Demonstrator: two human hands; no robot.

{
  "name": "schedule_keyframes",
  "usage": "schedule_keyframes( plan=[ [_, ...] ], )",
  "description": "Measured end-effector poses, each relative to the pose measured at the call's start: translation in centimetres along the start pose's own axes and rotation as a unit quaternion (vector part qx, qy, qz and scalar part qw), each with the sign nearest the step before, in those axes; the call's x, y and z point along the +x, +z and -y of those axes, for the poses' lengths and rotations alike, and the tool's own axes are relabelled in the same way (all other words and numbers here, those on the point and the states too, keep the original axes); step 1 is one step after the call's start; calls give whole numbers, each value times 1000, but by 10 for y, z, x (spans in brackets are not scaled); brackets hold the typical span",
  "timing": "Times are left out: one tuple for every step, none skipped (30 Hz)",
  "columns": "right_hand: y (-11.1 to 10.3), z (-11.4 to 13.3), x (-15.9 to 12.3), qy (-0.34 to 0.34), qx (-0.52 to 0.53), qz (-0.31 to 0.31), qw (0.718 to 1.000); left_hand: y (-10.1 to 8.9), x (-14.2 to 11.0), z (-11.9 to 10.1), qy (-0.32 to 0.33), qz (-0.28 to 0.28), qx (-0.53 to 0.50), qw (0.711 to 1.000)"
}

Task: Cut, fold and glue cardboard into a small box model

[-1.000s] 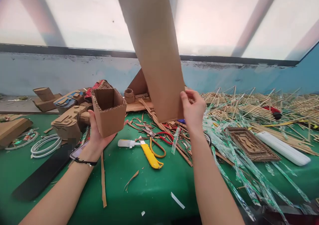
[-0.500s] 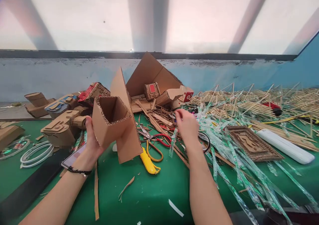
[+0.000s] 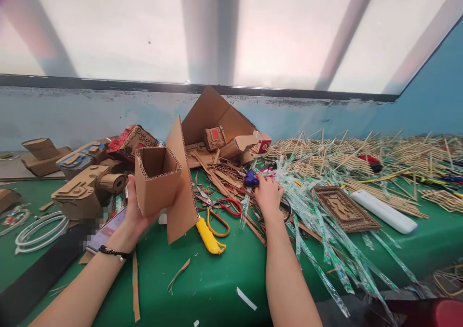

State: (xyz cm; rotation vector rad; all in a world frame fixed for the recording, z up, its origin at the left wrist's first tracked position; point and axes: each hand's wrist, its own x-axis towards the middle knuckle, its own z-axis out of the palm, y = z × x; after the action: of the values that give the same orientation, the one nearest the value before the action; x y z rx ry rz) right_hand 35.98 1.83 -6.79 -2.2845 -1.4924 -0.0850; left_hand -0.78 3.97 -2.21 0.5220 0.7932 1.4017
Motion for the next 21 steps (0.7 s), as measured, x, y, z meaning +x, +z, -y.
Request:
schedule_keyframes(
  plan=[
    [0,0,1,3,7,-6,1000,-1,0,0,0,6,-6,1000],
    [1,0,2,5,12,-11,1000,-2,0,0,-1,11,-12,1000],
    [1,0,3,8,28,-23,999,-3,0,0,-2,16,-18,1000],
    [2,0,5,10,54,-41,998,-4,0,-1,-5,22,-23,999],
    [2,0,7,11,88,-64,994,-4,0,-1,-7,23,-26,999],
    [3,-1,9,13,124,-89,988,-4,0,-1,-9,21,-29,999],
    [3,-1,11,15,157,-113,981,-4,0,-1,-10,18,-30,999],
    [3,-2,12,18,181,-133,974,-4,0,-1,-11,13,-30,999],
    [3,-3,14,26,200,-153,967,-4,-1,-2,-12,8,-28,1000],
    [2,-4,15,37,213,-173,961,-4,-1,-2,-14,3,-24,1000],
    [2,-5,15,50,230,-198,951,-3,-2,-2,-16,0,-21,1000],
    [2,-5,15,63,247,-222,941,-3,-2,-2,-18,-1,-17,1000],
    [1,-4,14,71,261,-239,933,-3,-3,-3,-17,0,-15,1000],
    [1,-4,14,72,271,-246,928,-3,-3,-3,-15,1,-15,1000],
    [1,-2,13,67,276,-245,927,-3,-3,-3,-13,4,-17,1000],
    [0,-1,12,58,277,-238,929,-2,-3,-3,-13,8,-21,1000],
    [0,1,11,45,280,-231,931,-2,-2,-3,-14,10,-25,1000],
    [0,2,11,31,284,-226,931,-2,-2,-4,-16,11,-29,999],
    [-1,3,10,20,288,-229,930,-2,-2,-4,-18,10,-32,999],
    [-2,4,9,17,292,-240,926,-1,-3,-5,-21,7,-31,999],
    [-3,4,9,17,296,-252,921,0,-3,-5,-22,2,-26,999]
  ],
)
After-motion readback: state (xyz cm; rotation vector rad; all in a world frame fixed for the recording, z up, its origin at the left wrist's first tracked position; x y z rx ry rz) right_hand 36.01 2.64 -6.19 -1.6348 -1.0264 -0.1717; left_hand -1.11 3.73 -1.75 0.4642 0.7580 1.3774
